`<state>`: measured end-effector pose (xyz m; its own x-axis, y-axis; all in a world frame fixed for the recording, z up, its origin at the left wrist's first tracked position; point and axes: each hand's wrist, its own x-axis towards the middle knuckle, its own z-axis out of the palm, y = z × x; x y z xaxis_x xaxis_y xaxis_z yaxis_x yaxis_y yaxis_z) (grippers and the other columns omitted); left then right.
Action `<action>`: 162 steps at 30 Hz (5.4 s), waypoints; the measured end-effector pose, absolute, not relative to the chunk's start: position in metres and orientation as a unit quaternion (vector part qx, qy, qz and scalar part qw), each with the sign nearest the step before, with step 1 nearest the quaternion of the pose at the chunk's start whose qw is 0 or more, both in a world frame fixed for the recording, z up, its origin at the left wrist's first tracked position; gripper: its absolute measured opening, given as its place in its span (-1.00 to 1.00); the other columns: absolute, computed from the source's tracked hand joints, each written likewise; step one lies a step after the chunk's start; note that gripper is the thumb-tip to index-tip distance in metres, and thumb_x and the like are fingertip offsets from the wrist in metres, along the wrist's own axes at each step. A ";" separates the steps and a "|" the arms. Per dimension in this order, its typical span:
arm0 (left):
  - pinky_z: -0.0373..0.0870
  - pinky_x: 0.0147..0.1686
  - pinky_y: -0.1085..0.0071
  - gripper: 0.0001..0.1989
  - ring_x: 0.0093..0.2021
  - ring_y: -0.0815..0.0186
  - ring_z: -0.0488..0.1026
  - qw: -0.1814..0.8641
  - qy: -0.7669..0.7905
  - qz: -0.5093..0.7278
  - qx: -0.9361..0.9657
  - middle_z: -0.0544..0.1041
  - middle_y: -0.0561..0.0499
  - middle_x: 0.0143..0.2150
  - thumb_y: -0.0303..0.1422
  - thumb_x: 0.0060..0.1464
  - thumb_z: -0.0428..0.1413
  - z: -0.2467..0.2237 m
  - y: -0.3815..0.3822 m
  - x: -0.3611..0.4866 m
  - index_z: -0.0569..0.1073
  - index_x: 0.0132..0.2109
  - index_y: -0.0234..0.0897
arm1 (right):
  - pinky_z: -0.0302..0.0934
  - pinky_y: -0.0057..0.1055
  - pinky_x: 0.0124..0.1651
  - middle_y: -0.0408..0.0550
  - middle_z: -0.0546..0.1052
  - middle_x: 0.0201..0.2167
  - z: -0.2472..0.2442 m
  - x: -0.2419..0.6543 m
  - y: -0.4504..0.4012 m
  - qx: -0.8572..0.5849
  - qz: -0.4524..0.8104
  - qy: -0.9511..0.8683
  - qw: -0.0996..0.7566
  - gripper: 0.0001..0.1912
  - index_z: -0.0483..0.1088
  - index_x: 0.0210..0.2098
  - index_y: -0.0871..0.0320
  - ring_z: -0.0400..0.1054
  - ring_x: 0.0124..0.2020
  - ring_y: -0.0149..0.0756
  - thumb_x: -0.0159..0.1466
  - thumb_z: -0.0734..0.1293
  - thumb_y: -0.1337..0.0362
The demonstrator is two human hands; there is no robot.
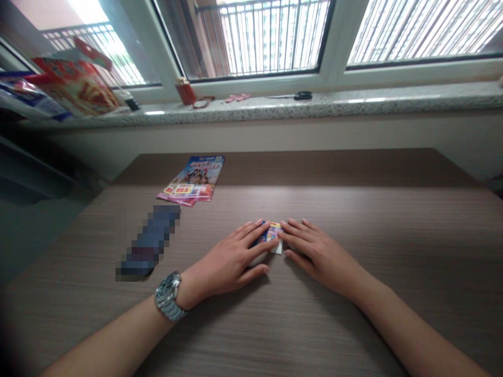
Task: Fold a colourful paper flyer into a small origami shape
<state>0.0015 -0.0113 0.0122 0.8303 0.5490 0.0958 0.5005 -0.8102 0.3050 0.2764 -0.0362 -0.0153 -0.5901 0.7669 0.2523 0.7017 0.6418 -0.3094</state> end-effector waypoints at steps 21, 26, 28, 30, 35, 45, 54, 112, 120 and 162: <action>-0.04 0.47 0.10 -0.47 0.51 0.09 -0.04 0.140 0.288 0.076 0.944 0.06 -0.14 0.51 -0.06 0.38 -0.02 0.014 -0.010 0.001 0.24 0.37 -0.17 | 0.05 0.13 0.41 0.01 0.33 0.37 -0.017 0.283 -0.035 -0.377 0.088 -0.904 0.180 -0.47 0.20 0.39 -0.03 0.22 0.37 -0.08 0.45 0.23 0.30; -0.03 0.47 0.10 -0.48 0.51 0.11 -0.04 0.142 0.288 0.079 0.944 0.07 -0.12 0.51 -0.07 0.38 -0.02 0.014 -0.010 0.001 0.26 0.36 -0.17 | 0.01 0.15 0.42 -0.01 0.30 0.39 -0.014 0.285 -0.035 -0.363 0.086 -0.912 0.169 -0.44 0.17 0.41 -0.07 0.15 0.40 -0.08 0.45 0.24 0.29; -0.03 0.47 0.10 -0.48 0.51 0.11 -0.03 0.142 0.287 0.080 0.944 0.08 -0.12 0.51 -0.07 0.38 -0.02 0.014 -0.010 0.001 0.26 0.36 -0.16 | 0.01 0.16 0.42 -0.01 0.27 0.40 -0.012 0.285 -0.036 -0.359 0.085 -0.915 0.164 -0.44 0.17 0.40 -0.09 0.12 0.41 -0.06 0.44 0.25 0.28; -0.03 0.47 0.09 -0.49 0.51 0.12 -0.03 0.141 0.288 0.083 0.944 0.08 -0.10 0.51 -0.07 0.38 -0.02 0.013 -0.010 0.000 0.26 0.36 -0.15 | 0.00 0.18 0.41 0.00 0.24 0.42 -0.011 0.286 -0.036 -0.357 0.088 -0.917 0.157 -0.44 0.19 0.39 -0.10 0.10 0.42 -0.02 0.43 0.28 0.26; -0.05 0.47 0.07 -0.49 0.51 0.13 -0.03 0.142 0.291 0.085 0.942 0.08 -0.07 0.51 -0.08 0.38 -0.01 0.011 -0.009 0.000 0.25 0.37 -0.11 | -0.04 0.20 0.41 0.00 0.14 0.45 -0.009 0.287 -0.039 -0.348 0.105 -0.919 0.154 -0.45 0.31 0.32 -0.17 0.05 0.43 0.07 0.36 0.38 0.21; -0.07 0.47 0.07 -0.49 0.52 0.13 -0.05 0.146 0.291 0.082 0.942 0.07 -0.07 0.51 -0.08 0.38 -0.01 0.011 -0.010 0.000 0.24 0.37 -0.11 | -0.13 0.25 0.42 0.00 -0.02 0.51 -0.003 0.290 -0.041 -0.336 0.123 -0.925 0.126 -0.42 0.30 0.33 -0.21 -0.08 0.47 0.12 0.34 0.40 0.11; -0.14 0.48 0.04 -0.50 0.52 0.12 -0.07 0.147 0.286 0.077 0.944 0.06 -0.09 0.51 -0.10 0.39 -0.02 0.013 -0.009 -0.001 0.24 0.37 -0.13 | -0.10 0.27 0.40 0.04 0.00 0.50 -0.003 0.289 -0.040 -0.328 0.109 -0.928 0.139 -0.44 0.33 0.31 -0.21 -0.05 0.46 0.13 0.34 0.41 0.13; -0.05 0.47 0.08 -0.45 0.51 0.14 -0.01 0.123 0.298 0.084 0.943 0.13 -0.04 0.49 -0.09 0.40 -0.05 0.011 -0.009 0.003 0.18 0.42 -0.15 | 0.10 0.13 0.38 0.05 0.35 0.35 -0.016 0.276 -0.029 -0.391 0.088 -0.896 0.191 -0.50 0.24 0.37 0.00 0.19 0.39 -0.06 0.46 0.22 0.26; 0.03 0.45 0.14 -0.48 0.50 0.16 0.03 0.124 0.302 0.088 0.941 0.12 -0.03 0.50 -0.10 0.41 -0.05 0.010 -0.010 0.002 0.21 0.40 -0.13 | 0.02 0.17 0.40 0.02 0.24 0.42 -0.011 0.285 -0.030 -0.353 0.098 -0.916 0.165 -0.48 0.28 0.35 -0.09 0.08 0.43 0.00 0.42 0.31 0.22; -0.09 0.48 0.12 -0.47 0.51 0.21 -0.01 0.127 0.287 0.068 0.947 0.05 0.01 0.52 -0.11 0.41 -0.05 0.009 -0.009 0.000 0.18 0.42 -0.10 | -0.11 0.22 0.42 -0.03 0.10 0.47 -0.011 0.292 -0.031 -0.343 0.163 -0.911 0.161 -0.49 0.30 0.32 -0.20 -0.02 0.46 0.07 0.41 0.32 0.17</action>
<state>-0.0002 -0.0088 0.0091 0.8259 0.5611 0.0550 0.5266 -0.8027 0.2800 0.2921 -0.0310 -0.0113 -0.7131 0.6771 0.1817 0.5722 0.7120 -0.4071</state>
